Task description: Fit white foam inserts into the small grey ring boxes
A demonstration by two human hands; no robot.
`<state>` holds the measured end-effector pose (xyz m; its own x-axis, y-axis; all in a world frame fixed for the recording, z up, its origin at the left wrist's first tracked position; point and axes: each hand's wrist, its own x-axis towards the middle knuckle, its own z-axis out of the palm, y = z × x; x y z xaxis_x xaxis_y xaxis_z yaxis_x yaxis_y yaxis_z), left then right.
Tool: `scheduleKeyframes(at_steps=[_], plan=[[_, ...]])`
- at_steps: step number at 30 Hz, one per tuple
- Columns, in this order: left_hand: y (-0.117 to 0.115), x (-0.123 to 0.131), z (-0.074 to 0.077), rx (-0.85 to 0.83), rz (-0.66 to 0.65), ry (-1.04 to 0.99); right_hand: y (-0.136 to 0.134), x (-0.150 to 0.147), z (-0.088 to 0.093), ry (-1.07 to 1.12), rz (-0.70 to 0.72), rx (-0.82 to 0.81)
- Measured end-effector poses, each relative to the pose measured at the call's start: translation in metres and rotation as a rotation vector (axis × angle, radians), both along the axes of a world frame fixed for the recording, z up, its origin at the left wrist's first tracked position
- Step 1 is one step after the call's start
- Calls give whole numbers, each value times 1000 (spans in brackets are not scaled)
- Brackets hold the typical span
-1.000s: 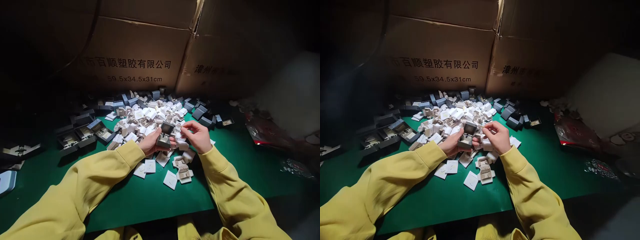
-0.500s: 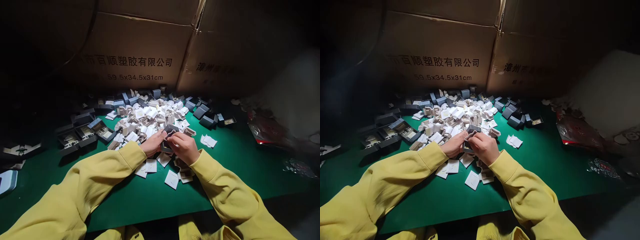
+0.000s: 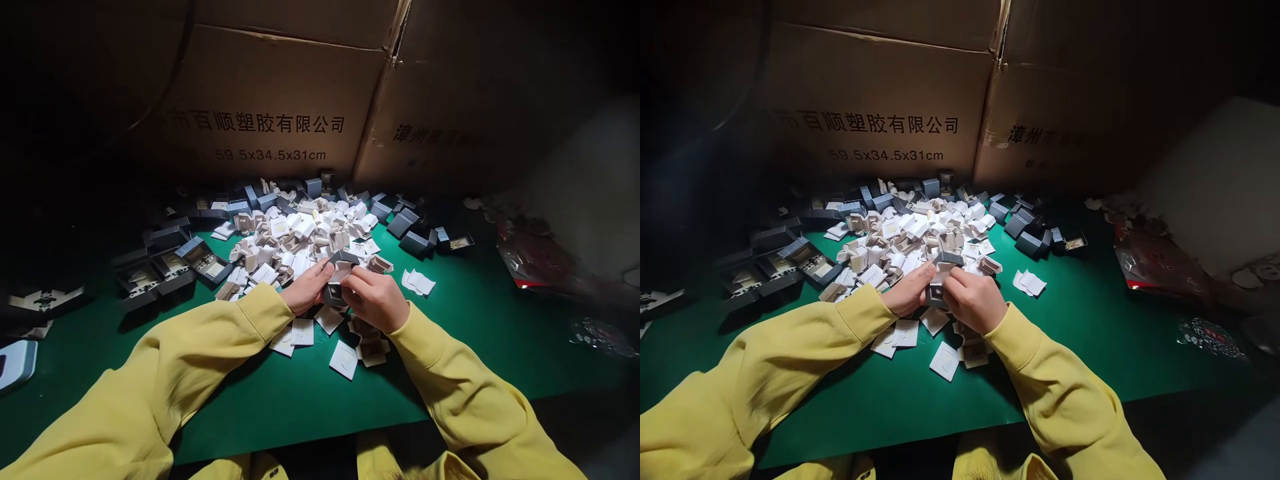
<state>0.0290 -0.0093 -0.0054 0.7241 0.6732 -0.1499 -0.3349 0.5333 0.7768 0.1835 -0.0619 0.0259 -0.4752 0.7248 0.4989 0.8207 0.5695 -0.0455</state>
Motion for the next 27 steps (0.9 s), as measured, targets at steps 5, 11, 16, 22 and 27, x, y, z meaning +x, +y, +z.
scheduleKeyframes(at_steps=[5, 11, 16, 22, 27], plan=[[-1, 1, 0, 1, 18, -13, 1, 3, 1, -105, -36, -7], [-1, 0, -1, 15, 21, 48, 5, 5, -8, -68, 7, -90], [-1, -1, -3, 23, 6, 44, 6, 4, -9, -76, 26, -120], [0, -1, -4, 25, -4, 8, 5, 5, -10, -98, 25, -132], [2, -2, -6, 12, -15, -8, 6, 7, -10, -144, 51, -166]])
